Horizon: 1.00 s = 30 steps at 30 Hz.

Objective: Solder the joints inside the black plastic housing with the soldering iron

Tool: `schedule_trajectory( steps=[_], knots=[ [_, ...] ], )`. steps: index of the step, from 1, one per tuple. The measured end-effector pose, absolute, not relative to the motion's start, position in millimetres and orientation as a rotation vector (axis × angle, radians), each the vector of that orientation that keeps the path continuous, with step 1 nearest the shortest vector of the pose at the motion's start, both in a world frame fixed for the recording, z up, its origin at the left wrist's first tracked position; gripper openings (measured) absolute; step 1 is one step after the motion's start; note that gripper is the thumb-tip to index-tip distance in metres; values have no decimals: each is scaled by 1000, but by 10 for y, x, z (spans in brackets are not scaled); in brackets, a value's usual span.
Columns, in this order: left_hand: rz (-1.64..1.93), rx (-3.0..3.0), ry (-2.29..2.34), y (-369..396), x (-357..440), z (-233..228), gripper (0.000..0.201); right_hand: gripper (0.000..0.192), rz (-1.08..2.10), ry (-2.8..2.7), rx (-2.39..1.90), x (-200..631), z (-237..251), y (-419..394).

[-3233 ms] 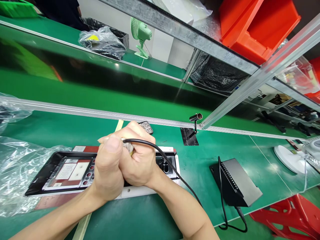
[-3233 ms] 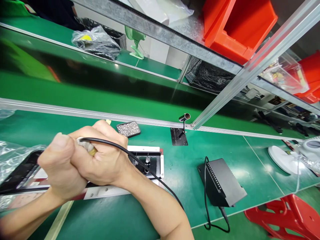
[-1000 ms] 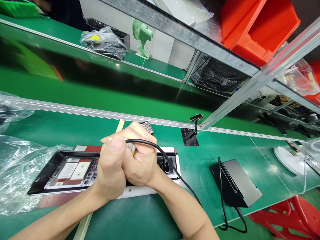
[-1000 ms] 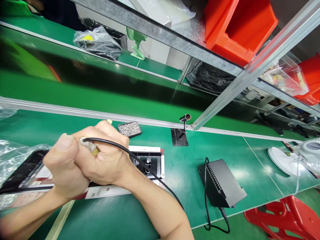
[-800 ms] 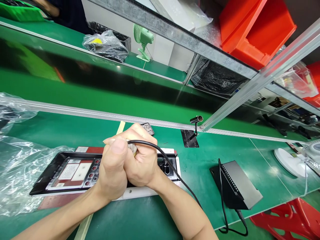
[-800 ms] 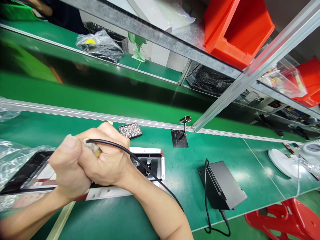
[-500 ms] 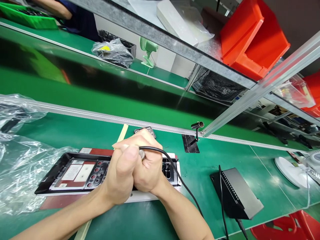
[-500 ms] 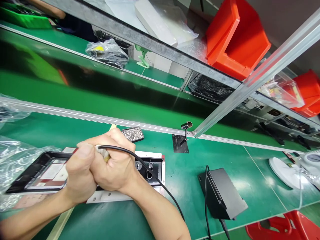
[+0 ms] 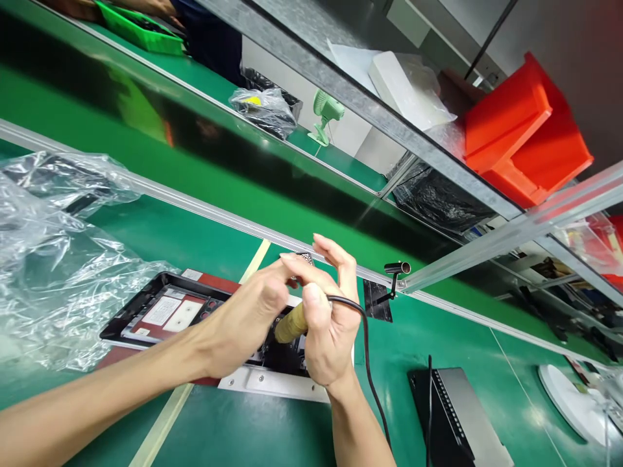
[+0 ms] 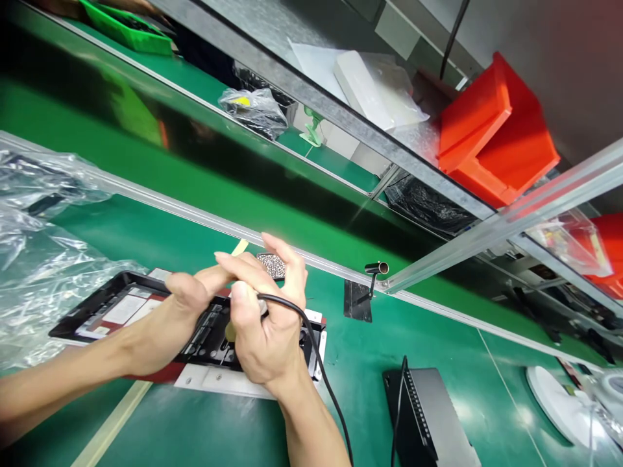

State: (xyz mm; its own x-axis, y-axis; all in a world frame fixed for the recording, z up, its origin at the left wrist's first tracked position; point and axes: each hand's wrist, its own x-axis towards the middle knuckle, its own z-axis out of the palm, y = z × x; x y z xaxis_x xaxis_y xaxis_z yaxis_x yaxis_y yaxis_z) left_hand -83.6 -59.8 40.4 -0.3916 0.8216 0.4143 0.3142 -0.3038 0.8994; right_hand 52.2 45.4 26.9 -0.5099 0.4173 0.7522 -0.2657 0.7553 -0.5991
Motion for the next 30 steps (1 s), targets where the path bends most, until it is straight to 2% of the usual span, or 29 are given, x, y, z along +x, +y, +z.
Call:
schedule_trajectory(
  steps=[4, 6, 10, 17, 30],
  knots=[
    [1705, 1233, 1774, -797, -1154, -60, 86, 32, 1026, -1867, -128, 508, 293, 375],
    [1529, 1210, 1911, -891, -1277, -315, 76, 37, 1162, -1824, -103, 482, 284, 324],
    [1183, 1416, 1893, -987, -1396, -664, 65, 39, 1441, -1696, -99, 443, 262, 248],
    [944, 1564, 1934, -1038, -1421, -865, 40, 50, 1540, -1552, -105, 412, 319, 145],
    [991, 1551, 1890, -1054, -1420, -1023, 32, 55, 1589, -1518, -237, 401, 381, 58]
  ],
)
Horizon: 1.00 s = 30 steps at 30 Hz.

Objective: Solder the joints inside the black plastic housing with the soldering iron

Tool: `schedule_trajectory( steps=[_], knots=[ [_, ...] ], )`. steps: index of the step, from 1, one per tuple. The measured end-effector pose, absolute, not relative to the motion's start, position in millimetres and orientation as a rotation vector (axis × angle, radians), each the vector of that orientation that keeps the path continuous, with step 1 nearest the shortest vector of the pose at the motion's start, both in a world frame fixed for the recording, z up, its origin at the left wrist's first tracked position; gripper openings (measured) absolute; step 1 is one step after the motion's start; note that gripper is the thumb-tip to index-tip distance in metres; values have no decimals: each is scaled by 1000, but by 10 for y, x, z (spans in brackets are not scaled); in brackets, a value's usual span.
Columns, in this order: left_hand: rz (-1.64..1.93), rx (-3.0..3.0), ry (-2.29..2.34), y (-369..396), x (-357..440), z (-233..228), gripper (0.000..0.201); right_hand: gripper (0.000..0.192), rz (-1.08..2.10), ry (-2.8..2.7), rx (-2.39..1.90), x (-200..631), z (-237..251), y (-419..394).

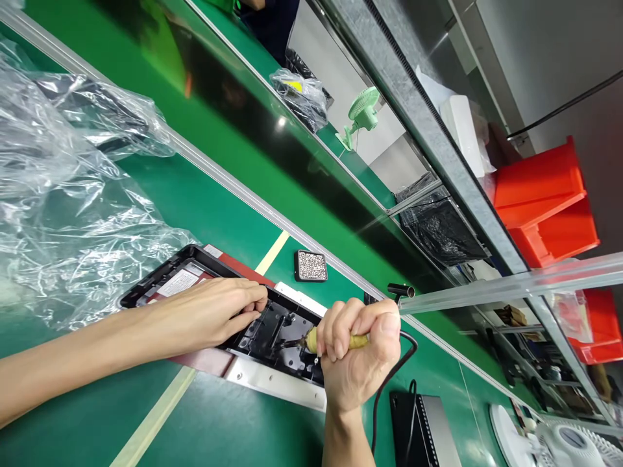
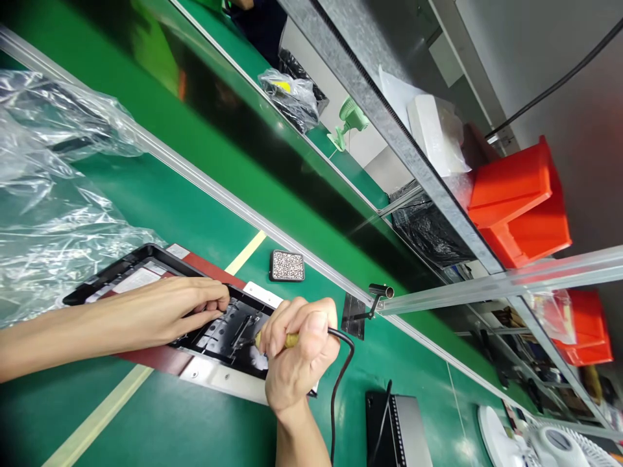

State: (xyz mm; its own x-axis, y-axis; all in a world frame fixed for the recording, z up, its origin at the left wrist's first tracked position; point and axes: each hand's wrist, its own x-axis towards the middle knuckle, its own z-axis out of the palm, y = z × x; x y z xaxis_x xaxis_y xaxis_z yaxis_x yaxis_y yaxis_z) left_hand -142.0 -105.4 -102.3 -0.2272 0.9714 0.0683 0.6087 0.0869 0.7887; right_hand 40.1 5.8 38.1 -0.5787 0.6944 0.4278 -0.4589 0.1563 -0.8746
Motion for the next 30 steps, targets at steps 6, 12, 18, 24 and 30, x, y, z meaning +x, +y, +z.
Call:
schedule_trajectory(
  steps=[6, 12, 18, 24, 30],
  knots=[
    [1120, 1595, 1868, -1064, -1370, -1169, 26, 58, 1548, -1562, -196, 381, 420, 70],
    [1077, 1534, 1800, -1112, -1397, -977, 19, 60, 1472, -1589, -214, 358, 415, 63],
    [968, 1464, 1771, -1083, -1433, -900, 22, 57, 1501, -1554, -210, 323, 443, 29],
    [993, 1457, 1765, -1060, -1437, -978, 17, 56, 1530, -1536, -204, 318, 437, 11],
    [953, 1495, 1762, -1044, -1444, -935, 13, 59, 1558, -1515, -203, 332, 425, 9]
  ],
)
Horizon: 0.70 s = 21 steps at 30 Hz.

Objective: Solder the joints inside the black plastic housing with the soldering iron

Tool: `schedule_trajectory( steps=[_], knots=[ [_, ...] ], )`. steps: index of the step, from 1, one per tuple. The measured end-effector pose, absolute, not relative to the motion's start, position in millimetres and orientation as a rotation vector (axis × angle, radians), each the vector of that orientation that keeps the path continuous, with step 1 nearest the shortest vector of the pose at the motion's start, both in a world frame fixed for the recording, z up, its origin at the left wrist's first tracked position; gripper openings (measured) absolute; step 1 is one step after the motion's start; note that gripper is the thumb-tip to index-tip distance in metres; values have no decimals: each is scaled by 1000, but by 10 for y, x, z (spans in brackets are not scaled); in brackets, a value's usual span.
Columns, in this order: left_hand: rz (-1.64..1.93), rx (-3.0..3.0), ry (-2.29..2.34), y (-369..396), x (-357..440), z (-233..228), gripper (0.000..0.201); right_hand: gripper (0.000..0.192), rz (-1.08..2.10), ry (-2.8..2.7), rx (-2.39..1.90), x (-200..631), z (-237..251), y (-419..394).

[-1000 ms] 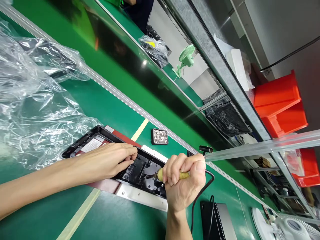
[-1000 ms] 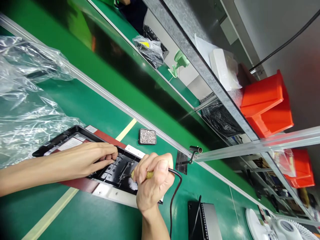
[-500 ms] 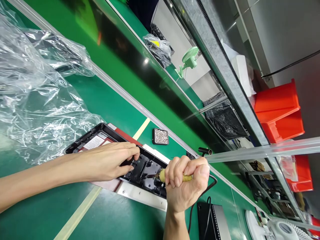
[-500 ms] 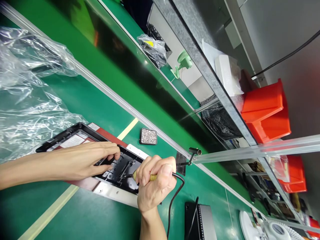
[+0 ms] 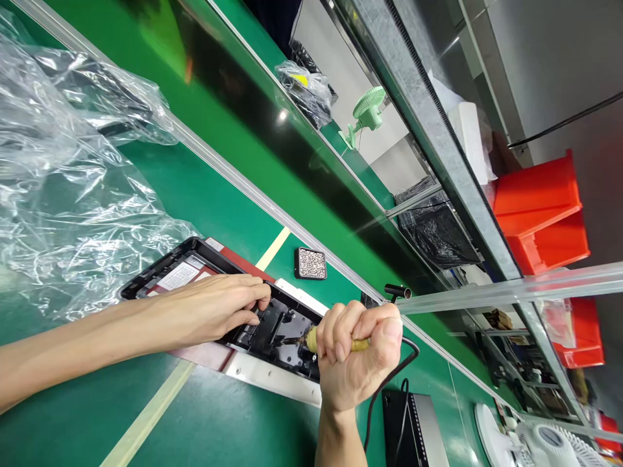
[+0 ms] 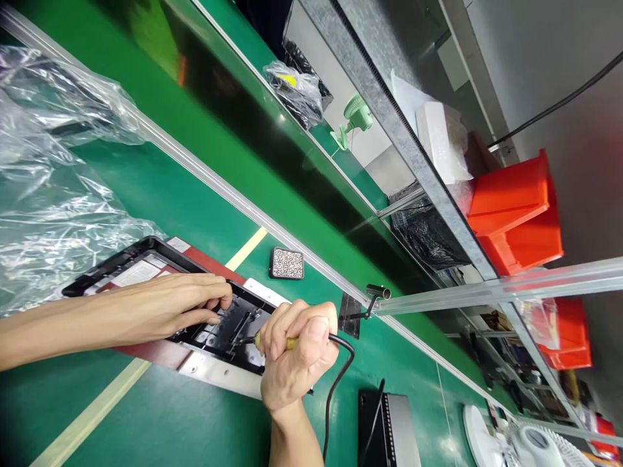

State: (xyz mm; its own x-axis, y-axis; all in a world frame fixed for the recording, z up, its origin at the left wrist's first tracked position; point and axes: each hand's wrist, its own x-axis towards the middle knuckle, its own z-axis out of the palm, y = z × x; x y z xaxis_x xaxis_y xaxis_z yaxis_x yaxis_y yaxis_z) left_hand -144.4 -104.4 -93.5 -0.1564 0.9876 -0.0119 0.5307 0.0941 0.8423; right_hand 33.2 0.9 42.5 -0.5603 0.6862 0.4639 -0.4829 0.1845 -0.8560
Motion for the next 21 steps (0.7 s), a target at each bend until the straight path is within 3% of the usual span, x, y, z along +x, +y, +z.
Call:
schedule_trajectory(
  steps=[14, 21],
  knots=[
    [909, 1521, 1789, -1030, -1437, -955, 16, 61, 1552, -1520, -203, 339, 408, -8],
    [984, 1561, 1844, -999, -1388, -1215, 19, 63, 1583, -1509, -201, 351, 401, 5]
  ],
)
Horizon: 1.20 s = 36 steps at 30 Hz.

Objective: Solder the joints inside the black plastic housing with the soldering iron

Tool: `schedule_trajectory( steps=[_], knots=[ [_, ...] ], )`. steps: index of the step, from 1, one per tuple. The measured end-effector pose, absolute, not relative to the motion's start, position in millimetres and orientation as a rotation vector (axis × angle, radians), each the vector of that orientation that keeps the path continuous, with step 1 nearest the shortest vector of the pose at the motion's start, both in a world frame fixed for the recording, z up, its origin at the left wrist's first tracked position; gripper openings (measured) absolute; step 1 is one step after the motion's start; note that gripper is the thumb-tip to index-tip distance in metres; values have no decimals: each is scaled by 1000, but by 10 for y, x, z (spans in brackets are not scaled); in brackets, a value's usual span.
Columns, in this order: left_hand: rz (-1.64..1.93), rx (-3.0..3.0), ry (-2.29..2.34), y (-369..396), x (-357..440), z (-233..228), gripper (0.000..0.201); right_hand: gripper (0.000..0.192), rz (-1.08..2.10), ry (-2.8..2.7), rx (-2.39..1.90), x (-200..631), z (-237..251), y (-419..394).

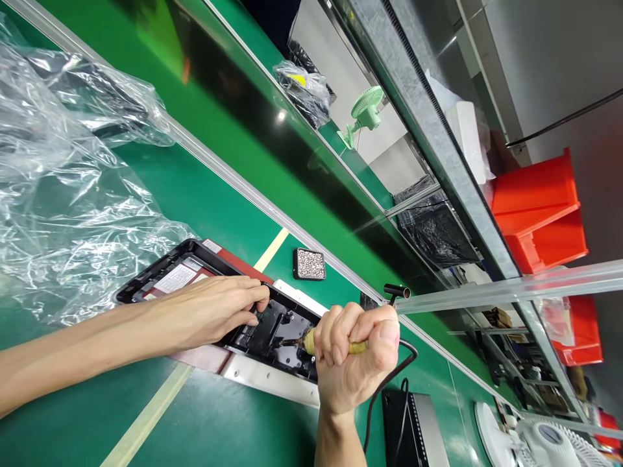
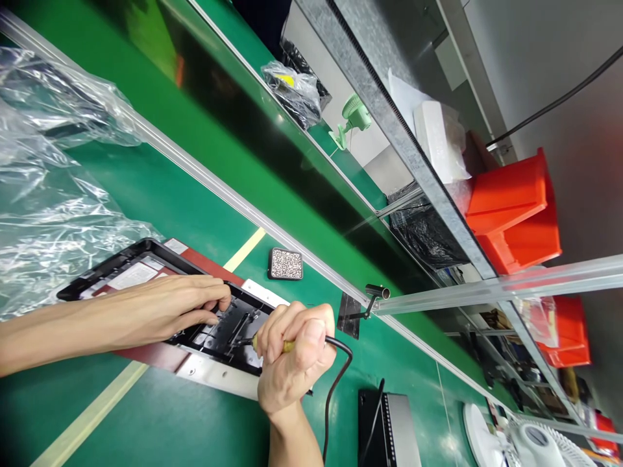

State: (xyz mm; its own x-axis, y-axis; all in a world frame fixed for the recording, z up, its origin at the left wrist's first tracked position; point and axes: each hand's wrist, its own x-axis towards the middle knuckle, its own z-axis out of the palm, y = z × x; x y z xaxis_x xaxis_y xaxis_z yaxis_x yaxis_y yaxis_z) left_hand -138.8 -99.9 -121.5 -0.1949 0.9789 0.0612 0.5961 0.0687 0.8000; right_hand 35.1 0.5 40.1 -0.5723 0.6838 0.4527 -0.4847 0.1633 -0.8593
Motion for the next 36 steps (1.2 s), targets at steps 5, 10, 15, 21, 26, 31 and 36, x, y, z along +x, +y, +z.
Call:
schedule_trajectory(
  steps=[5, 10, 15, 21, 26, 31, 36],
  knots=[
    [982, 1576, 1847, -982, -1379, -1284, 17, 62, 1598, -1505, -212, 361, 402, 7],
    [1004, 1584, 1847, -984, -1374, -1286, 15, 61, 1598, -1514, -211, 374, 408, 8],
    [1020, 1601, 1846, -985, -1367, -1350, 14, 61, 1599, -1516, -187, 361, 402, 12],
    [1025, 1617, 1852, -987, -1369, -1387, 13, 61, 1584, -1517, -186, 361, 379, 5],
    [1039, 1615, 1852, -1000, -1372, -1366, 13, 61, 1577, -1508, -200, 364, 389, -6],
    [1053, 1632, 1845, -992, -1380, -1361, 13, 61, 1570, -1514, -200, 357, 393, -10],
    [1059, 1632, 1850, -990, -1369, -1379, 12, 60, 1564, -1522, -192, 360, 393, 0]
  ],
)
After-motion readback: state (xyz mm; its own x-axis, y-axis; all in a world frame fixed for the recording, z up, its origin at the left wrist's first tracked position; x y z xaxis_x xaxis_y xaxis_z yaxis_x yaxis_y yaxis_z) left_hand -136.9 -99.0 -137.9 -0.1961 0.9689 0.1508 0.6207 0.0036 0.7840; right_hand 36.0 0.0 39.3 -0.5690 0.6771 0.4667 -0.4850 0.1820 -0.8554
